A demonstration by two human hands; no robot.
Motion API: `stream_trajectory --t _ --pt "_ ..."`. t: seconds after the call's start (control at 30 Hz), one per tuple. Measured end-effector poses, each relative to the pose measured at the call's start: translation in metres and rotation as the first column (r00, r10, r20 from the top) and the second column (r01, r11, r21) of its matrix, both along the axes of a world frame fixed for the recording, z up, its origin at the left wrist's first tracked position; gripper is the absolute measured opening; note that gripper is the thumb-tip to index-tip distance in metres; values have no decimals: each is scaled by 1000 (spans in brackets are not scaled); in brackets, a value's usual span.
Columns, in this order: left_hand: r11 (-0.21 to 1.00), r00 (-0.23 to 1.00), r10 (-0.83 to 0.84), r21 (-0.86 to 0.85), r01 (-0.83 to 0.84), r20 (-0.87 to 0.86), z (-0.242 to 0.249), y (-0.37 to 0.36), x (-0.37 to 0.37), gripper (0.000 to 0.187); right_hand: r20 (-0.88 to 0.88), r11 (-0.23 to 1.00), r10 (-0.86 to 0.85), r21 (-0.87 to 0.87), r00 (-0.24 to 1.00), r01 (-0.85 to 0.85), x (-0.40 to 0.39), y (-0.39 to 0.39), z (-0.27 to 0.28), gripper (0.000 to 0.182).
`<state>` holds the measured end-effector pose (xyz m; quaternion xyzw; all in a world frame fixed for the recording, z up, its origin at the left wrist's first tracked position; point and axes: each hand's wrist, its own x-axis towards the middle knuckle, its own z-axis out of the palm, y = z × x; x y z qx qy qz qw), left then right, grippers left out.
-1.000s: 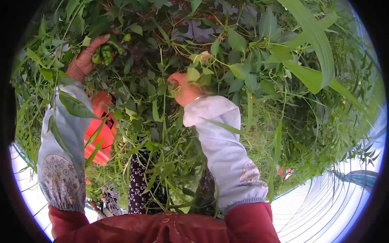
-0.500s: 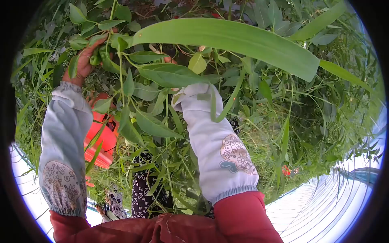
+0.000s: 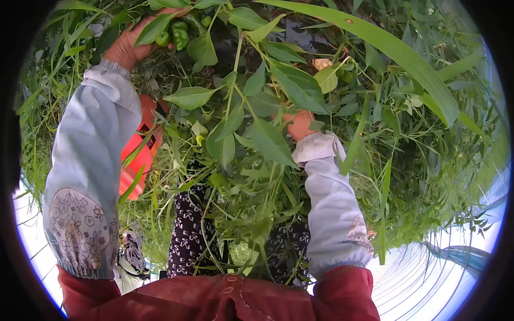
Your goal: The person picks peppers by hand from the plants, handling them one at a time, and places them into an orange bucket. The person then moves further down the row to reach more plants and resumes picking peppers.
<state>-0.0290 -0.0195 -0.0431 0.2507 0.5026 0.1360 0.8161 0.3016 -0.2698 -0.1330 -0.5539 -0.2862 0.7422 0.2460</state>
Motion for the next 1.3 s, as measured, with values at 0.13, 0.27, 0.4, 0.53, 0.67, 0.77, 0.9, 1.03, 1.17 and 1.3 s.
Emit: stream_trajectory --t 0.13,0.27,0.4,0.53,0.67,0.77,0.9,1.03,1.17,1.3 --pt "994 998 62 -90 -65 -28 -7 5 13 32 -521 901 -413 -354 748 251 -11 26 65 35" --pt "997 999 -3 -76 6 34 -16 4 11 34 265 887 280 -438 923 -143 -13 43 150 33" --pt "980 987 -157 127 153 22 9 -9 21 37 175 845 -381 -333 908 419 11 34 170 37" --pt "991 986 -110 90 99 126 39 -50 32 44 -316 852 -416 -463 853 244 -10 44 208 35" --pt "899 891 -413 239 367 187 53 -78 53 38 4 856 90 -512 996 -76 -56 71 235 26" --pt "707 740 -672 320 631 26 109 -113 52 52 53 948 257 -205 965 -242 -70 38 229 28" --pt "592 662 -739 350 726 -123 155 -146 54 55 245 712 694 -94 677 -696 -82 55 261 32" --pt "629 699 -700 336 701 -148 172 -179 45 48 302 634 717 94 629 -768 -86 48 283 38" --pt "654 706 -631 269 707 -322 189 -186 40 30 352 603 736 47 578 -796 -89 73 301 33" --pt "716 783 -527 322 619 -331 202 -186 34 29 325 680 716 -125 618 -722 -95 75 292 29"
